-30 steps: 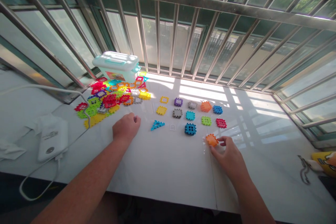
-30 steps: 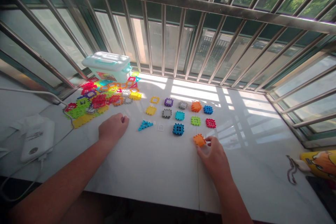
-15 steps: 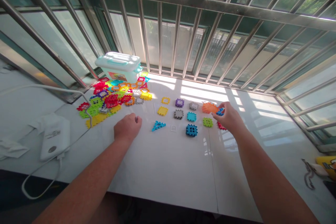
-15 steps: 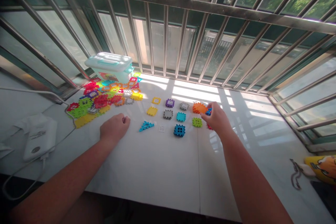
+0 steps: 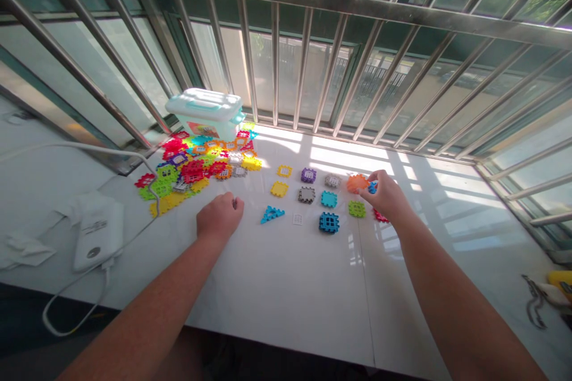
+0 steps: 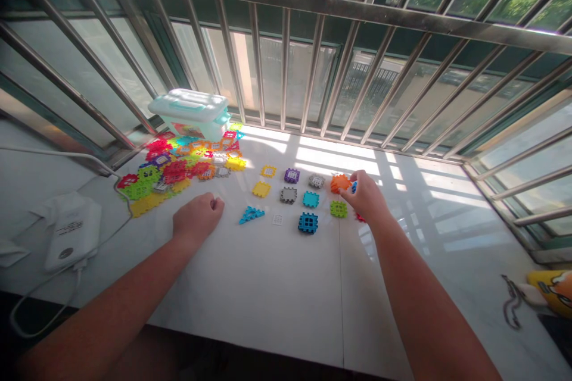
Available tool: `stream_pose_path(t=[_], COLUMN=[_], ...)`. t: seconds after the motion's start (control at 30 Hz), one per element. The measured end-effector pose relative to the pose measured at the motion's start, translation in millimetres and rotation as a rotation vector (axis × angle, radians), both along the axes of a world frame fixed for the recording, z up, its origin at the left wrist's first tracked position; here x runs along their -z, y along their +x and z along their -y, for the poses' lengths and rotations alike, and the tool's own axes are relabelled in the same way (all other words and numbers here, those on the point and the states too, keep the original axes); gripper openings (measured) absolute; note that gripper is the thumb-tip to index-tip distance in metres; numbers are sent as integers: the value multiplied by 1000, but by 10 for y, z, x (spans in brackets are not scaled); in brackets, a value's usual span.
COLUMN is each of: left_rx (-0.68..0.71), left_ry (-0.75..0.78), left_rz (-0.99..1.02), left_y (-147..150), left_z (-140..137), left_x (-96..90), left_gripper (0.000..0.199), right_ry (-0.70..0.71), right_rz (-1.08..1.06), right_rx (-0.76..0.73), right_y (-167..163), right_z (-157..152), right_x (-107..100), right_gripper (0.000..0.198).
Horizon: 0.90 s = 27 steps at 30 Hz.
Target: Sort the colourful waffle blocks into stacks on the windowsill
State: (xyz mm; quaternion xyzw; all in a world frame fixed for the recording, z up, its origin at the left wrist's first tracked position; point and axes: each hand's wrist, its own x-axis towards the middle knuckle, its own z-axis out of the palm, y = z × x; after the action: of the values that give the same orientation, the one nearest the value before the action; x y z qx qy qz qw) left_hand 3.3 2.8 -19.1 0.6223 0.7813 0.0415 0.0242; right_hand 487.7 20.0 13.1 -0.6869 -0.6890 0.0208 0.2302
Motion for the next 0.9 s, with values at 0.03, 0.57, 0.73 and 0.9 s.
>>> stream_pose_path(t=[0.03,0.57,0.73,0.9], left_rx=[2,3,-1,0], left_ry=[3,-1,-10,1], left_rz=[0,-4,0,-4], left_y=[0,-5,-7,-13], left_z=[0,-1,1,-4], left_x=[1,8,23,39], left_gripper=[40,42,43,43], right_ry=[-3,-20,-11,4], right_rz=[0,21,11,19], right_rx=[1,-5,-2,1], right_y=[1,-26,-21,-11], right_z=[-4,-27,-27,-40], right_x=[-1,11,13,25], right_gripper=[49,52,53,53])
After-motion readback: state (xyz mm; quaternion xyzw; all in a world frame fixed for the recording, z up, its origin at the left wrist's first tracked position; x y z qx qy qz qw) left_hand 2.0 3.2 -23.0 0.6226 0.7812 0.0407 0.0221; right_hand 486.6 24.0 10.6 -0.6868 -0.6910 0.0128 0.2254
